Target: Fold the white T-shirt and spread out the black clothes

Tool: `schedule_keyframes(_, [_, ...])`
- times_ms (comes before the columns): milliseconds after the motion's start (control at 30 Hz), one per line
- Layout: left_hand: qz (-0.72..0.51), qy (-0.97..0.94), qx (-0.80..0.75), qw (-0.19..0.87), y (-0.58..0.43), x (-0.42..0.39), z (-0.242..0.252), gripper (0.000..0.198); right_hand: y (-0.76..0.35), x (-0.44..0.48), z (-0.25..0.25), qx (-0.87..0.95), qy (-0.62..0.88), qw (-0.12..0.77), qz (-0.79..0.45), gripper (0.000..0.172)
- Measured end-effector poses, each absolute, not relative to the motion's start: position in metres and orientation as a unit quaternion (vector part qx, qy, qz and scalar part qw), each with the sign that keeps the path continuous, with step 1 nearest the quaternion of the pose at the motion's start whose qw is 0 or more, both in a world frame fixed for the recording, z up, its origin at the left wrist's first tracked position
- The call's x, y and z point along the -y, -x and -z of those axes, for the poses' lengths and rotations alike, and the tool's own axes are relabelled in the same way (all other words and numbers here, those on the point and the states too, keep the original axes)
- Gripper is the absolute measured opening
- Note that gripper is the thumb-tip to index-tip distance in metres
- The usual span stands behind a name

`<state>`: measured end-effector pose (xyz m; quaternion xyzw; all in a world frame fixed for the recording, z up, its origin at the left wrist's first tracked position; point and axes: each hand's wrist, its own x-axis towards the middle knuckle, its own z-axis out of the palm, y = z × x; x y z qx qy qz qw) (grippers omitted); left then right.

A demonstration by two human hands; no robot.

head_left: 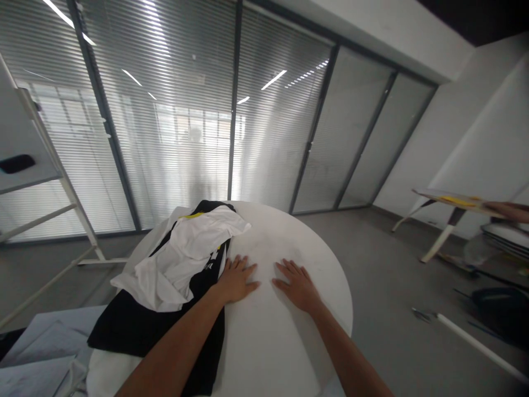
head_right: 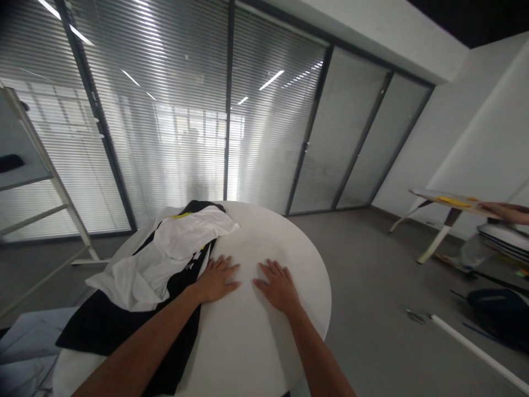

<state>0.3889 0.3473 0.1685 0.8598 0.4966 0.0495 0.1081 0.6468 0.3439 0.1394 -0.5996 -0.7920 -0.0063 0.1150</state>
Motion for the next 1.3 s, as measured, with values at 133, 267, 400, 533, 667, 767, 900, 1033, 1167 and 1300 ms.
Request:
schedule_keyframes(133, [-0.059,-0.859,-0.496,0.109,-0.389,-0.348,-0.167,0.074,-0.646,-0.343,-0.141,0.791,0.601,0.115,0.002,0.062])
schedule_keyframes(267, [-0.089,-0.863,-0.483,0.116,-0.389,-0.343,-0.178,0.055,-0.646,-0.343,-0.142,0.791,0.6,0.118,0.001,0.06])
schedule_keyframes(400, [-0.185,-0.814,-0.541,0.102,-0.365,-0.334,-0.216,0.043,-0.648,-0.344,-0.139,0.79,0.601,0.124,-0.005,0.059])
schedule_keyframes(533, [-0.161,-0.68,-0.715,0.002,-0.3,-0.325,-0.255,0.042,-0.65,-0.345,-0.137,0.793,0.596,0.131,-0.012,0.06])
schedule_keyframes(667, [-0.076,-0.537,-0.84,0.003,-0.219,-0.314,-0.258,0.069,-0.651,-0.345,-0.137,0.794,0.594,0.129,-0.012,0.062])
schedule_keyframes(767, [-0.052,-0.488,-0.87,0.039,-0.178,-0.305,-0.24,0.083,-0.65,-0.344,-0.137,0.796,0.591,0.13,-0.007,0.06])
schedule_keyframes(900, [-0.025,-0.527,-0.847,0.06,-0.16,-0.299,-0.216,0.06,-0.65,-0.343,-0.138,0.797,0.59,0.128,-0.003,0.059])
schedule_keyframes(1033, [-0.028,-0.565,-0.823,0.044,-0.165,-0.305,-0.215,0.042,-0.65,-0.343,-0.138,0.798,0.588,0.13,-0.004,0.059])
schedule_keyframes(1167, [-0.108,-0.588,-0.802,0.014,-0.184,-0.312,-0.231,0.042,-0.651,-0.344,-0.137,0.797,0.588,0.135,-0.006,0.059])
schedule_keyframes(1300, [-0.259,-0.597,-0.759,0.003,-0.216,-0.309,-0.25,0.038,-0.651,-0.345,-0.135,0.796,0.588,0.144,-0.001,0.057])
